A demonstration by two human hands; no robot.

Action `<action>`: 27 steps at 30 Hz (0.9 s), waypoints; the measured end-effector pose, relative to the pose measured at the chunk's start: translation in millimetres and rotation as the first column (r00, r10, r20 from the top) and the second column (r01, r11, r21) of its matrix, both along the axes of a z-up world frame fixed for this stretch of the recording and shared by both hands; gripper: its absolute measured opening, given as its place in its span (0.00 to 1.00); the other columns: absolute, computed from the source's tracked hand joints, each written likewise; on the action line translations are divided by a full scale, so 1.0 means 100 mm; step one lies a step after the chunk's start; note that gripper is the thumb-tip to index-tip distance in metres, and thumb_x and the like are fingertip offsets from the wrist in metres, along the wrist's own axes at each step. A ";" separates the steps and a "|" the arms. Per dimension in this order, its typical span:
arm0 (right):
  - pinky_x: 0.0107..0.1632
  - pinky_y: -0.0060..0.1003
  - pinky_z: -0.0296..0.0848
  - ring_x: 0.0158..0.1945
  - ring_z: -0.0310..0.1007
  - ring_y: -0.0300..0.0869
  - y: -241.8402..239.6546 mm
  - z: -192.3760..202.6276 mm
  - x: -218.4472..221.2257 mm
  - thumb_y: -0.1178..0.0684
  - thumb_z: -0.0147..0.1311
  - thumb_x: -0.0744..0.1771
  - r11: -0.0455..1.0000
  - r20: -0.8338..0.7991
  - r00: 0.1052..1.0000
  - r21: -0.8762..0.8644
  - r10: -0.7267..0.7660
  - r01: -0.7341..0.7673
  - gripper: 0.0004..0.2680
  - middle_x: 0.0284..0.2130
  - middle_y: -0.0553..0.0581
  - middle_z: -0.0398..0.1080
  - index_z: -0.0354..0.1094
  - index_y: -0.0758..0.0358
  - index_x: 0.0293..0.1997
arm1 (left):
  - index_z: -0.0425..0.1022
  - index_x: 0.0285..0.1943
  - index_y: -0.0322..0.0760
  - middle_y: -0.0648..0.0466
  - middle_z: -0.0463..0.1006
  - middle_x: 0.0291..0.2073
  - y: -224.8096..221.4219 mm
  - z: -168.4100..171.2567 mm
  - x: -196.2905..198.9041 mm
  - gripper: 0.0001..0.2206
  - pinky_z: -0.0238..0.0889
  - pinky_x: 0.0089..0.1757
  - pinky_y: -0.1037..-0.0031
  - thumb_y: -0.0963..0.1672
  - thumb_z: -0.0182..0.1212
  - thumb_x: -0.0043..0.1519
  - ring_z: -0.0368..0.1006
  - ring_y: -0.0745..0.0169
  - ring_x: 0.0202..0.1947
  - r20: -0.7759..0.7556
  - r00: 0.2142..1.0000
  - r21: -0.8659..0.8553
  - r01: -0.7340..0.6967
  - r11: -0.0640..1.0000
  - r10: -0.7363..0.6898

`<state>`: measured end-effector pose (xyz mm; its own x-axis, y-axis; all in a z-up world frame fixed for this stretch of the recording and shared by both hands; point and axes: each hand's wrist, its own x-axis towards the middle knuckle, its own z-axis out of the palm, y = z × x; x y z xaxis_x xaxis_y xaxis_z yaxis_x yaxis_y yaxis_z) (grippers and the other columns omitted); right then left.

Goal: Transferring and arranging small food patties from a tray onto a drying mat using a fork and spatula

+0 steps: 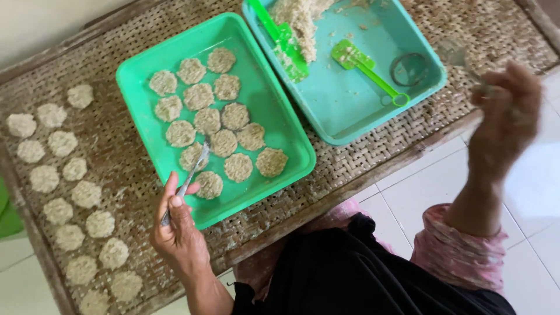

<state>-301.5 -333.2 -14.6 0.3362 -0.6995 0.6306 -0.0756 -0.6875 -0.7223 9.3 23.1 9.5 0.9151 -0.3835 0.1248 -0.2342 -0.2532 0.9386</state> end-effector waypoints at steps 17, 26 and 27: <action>0.58 0.31 0.79 0.50 0.74 0.40 0.64 0.24 0.81 0.51 0.49 0.74 0.895 0.204 0.934 0.283 0.295 -0.344 0.08 0.54 0.60 0.70 0.60 0.61 0.57 | 0.75 0.62 0.45 0.59 0.84 0.38 0.11 -0.01 0.23 0.11 0.48 0.23 0.83 0.43 0.53 0.73 0.55 0.78 0.22 0.328 0.934 0.136 0.103 0.985 -0.143; 0.63 0.50 0.75 0.58 0.72 0.53 0.93 0.38 1.45 0.49 0.40 0.75 0.833 0.023 0.849 0.181 0.529 -0.524 0.08 0.44 0.63 0.73 0.61 0.61 0.48 | 0.69 0.71 0.50 0.60 0.72 0.34 -0.10 0.21 0.42 0.18 0.58 0.37 0.73 0.50 0.40 0.76 0.60 0.68 0.33 0.457 0.865 0.131 0.163 0.978 -0.205; 0.75 0.61 0.66 0.70 0.66 0.59 0.96 0.43 1.52 0.49 0.36 0.76 0.845 -0.060 0.847 0.135 0.527 -0.517 0.09 0.37 0.60 0.72 0.60 0.60 0.47 | 0.67 0.72 0.49 0.60 0.77 0.34 -0.12 0.19 0.43 0.17 0.57 0.32 0.77 0.47 0.43 0.76 0.59 0.71 0.29 0.396 0.896 0.119 0.164 0.979 -0.199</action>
<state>-149.8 -237.3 28.5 0.7233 -0.4668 0.5090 0.2030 -0.5607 -0.8027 52.5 11.0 28.4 0.7057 -0.5626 0.4307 -0.6382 -0.2405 0.7314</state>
